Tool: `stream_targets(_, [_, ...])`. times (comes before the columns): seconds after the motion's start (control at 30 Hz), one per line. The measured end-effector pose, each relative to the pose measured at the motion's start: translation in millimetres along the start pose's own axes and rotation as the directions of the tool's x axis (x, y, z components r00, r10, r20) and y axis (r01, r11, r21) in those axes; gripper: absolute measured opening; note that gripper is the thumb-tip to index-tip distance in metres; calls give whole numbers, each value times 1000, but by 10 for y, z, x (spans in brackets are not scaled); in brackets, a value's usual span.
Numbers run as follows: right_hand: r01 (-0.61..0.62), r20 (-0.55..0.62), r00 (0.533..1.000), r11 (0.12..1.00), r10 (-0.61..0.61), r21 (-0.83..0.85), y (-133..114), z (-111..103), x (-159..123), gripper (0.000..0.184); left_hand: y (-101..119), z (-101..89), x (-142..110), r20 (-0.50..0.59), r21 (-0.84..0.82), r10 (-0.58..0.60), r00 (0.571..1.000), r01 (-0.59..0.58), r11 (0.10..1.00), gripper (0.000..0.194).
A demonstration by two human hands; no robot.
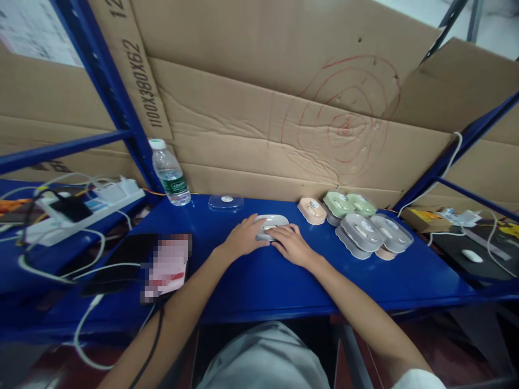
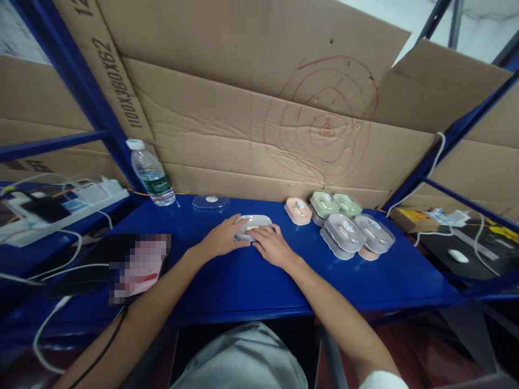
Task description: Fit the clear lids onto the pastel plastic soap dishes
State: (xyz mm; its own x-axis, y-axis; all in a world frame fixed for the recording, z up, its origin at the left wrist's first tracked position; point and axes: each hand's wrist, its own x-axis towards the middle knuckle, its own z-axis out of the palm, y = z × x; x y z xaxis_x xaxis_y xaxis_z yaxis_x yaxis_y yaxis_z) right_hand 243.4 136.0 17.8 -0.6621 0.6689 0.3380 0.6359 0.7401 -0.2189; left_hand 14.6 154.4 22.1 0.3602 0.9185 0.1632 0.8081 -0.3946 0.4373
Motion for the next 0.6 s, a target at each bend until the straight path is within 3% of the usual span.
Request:
stream_targets(0.2, [-117, -15, 993, 991, 117, -57, 116, -2, -23, 47, -1, -91, 131, -98, -3, -45, 994, 45, 999, 64])
stream_targets(0.3, [-158, -4, 987, 985, 158, -73, 195, -5, -30, 42, -13, -67, 295, -220, 39, -165, 961, 178, 983, 63])
stream_targets(0.4, [-112, -18, 994, 991, 111, -68, 238, 17, -31, 43, -64, -62, 392, -291, 69, -270, 918, 301, 951, 63])
stream_targets(0.47, [-70, -27, 997, 996, 69, -51, 241, 31, -28, 43, -99, -89, 393, -294, 78, -266, 918, 300, 951, 56])
stream_targets(0.6, [-46, -41, 998, 998, 45, -38, 230, 6, -20, 41, -144, -145, 323, -265, 105, -149, 953, 183, 978, 45])
